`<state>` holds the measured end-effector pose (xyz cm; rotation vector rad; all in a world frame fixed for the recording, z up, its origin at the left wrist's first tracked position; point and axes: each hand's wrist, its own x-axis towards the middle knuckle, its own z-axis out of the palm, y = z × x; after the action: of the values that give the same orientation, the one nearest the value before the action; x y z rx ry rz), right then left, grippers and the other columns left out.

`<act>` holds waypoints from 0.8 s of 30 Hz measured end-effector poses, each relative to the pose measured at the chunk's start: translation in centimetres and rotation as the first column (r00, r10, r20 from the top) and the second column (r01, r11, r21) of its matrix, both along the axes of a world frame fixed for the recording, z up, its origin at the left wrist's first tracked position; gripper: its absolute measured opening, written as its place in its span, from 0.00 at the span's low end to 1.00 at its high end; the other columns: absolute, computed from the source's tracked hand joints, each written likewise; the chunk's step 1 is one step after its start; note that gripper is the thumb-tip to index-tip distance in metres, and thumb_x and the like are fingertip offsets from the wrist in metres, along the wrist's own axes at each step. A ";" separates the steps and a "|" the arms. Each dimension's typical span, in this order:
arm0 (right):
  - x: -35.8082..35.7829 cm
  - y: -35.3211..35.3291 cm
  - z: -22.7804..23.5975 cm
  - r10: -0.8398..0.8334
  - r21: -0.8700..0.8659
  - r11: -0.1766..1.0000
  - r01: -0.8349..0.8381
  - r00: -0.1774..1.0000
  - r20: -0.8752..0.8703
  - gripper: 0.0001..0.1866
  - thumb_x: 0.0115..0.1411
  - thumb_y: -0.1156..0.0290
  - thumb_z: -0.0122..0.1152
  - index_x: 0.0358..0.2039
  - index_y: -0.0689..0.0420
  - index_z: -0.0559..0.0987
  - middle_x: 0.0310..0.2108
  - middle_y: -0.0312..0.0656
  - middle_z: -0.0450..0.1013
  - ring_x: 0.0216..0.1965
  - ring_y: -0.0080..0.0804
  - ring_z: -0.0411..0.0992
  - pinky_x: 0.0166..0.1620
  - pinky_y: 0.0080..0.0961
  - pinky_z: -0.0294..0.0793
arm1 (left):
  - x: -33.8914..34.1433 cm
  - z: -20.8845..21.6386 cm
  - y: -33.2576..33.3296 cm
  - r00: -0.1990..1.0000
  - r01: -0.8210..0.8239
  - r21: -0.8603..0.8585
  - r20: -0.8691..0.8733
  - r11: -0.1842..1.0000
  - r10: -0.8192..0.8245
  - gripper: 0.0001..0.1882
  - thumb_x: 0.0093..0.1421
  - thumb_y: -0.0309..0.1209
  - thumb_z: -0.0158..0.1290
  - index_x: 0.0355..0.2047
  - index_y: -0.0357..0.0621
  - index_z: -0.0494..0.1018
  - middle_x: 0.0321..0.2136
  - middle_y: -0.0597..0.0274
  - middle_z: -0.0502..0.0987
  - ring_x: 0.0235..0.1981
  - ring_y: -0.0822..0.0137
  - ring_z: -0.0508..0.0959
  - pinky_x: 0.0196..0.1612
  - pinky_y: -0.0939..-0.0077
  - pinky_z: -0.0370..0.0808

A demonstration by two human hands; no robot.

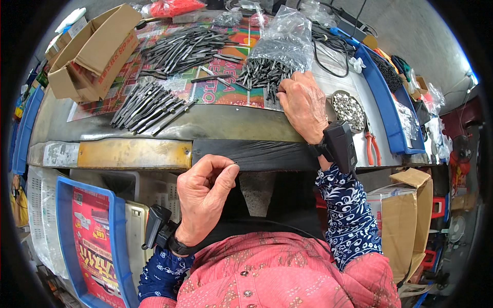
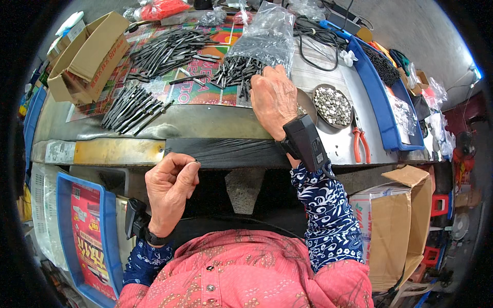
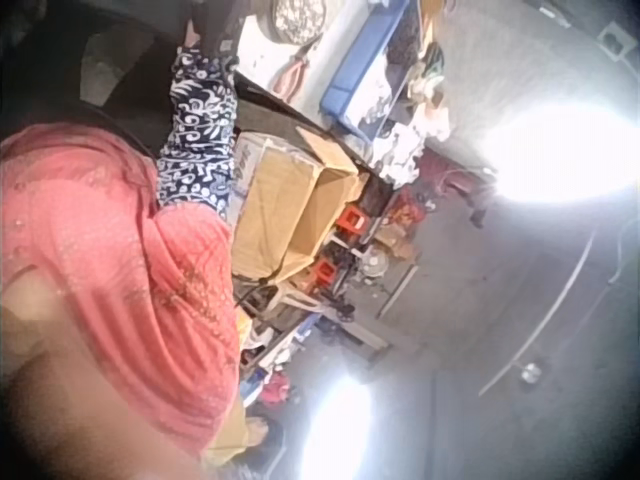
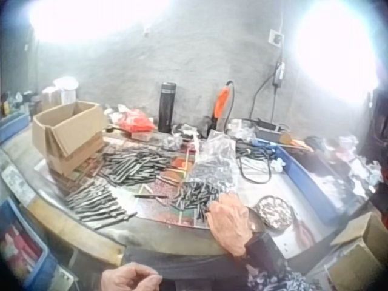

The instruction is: The person repeatedly picks up thin metal rods and small metal pieces from a cluttered workbench. They insert the small pieces into the rods by hand and occasionally use pliers to adjust or secure them. The person places the assembled units back on the table and continues the cycle.

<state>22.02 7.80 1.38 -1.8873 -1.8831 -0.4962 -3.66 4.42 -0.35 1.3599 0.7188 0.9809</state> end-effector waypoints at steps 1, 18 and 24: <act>0.1 0.1 -0.1 0.005 0.011 1.000 -0.005 1.000 0.003 0.03 0.50 0.75 0.61 0.27 0.59 0.79 0.27 0.45 0.69 0.36 0.46 0.67 0.39 0.40 0.68 | 0.0 -0.1 0.0 1.000 0.001 -0.002 0.007 1.000 -0.001 0.05 0.63 0.27 0.55 0.34 0.36 0.75 0.20 0.69 0.72 0.16 0.84 0.65 0.19 0.90 0.60; -4.4 -5.8 2.5 0.328 0.095 0.944 -0.315 0.879 -0.347 0.06 0.53 0.77 0.58 0.33 0.61 0.75 0.27 0.49 0.73 0.28 0.49 0.72 0.33 0.39 0.71 | 0.3 1.4 -0.5 1.000 -0.011 -0.042 0.014 0.999 0.012 0.06 0.63 0.27 0.56 0.33 0.36 0.75 0.20 0.70 0.73 0.18 0.85 0.66 0.20 0.90 0.61; -7.2 -10.4 2.4 0.341 -0.007 0.920 -0.391 0.812 -0.473 0.10 0.51 0.83 0.62 0.35 0.61 0.78 0.29 0.45 0.74 0.29 0.38 0.75 0.33 0.28 0.74 | 1.4 1.3 -1.3 1.000 0.015 -0.009 0.021 1.000 -0.015 0.05 0.63 0.27 0.56 0.33 0.36 0.75 0.20 0.72 0.72 0.18 0.86 0.66 0.19 0.90 0.60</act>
<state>14.81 -2.63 3.74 -1.4652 -1.8900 0.1762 -2.26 3.17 0.96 1.3434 0.6962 0.9773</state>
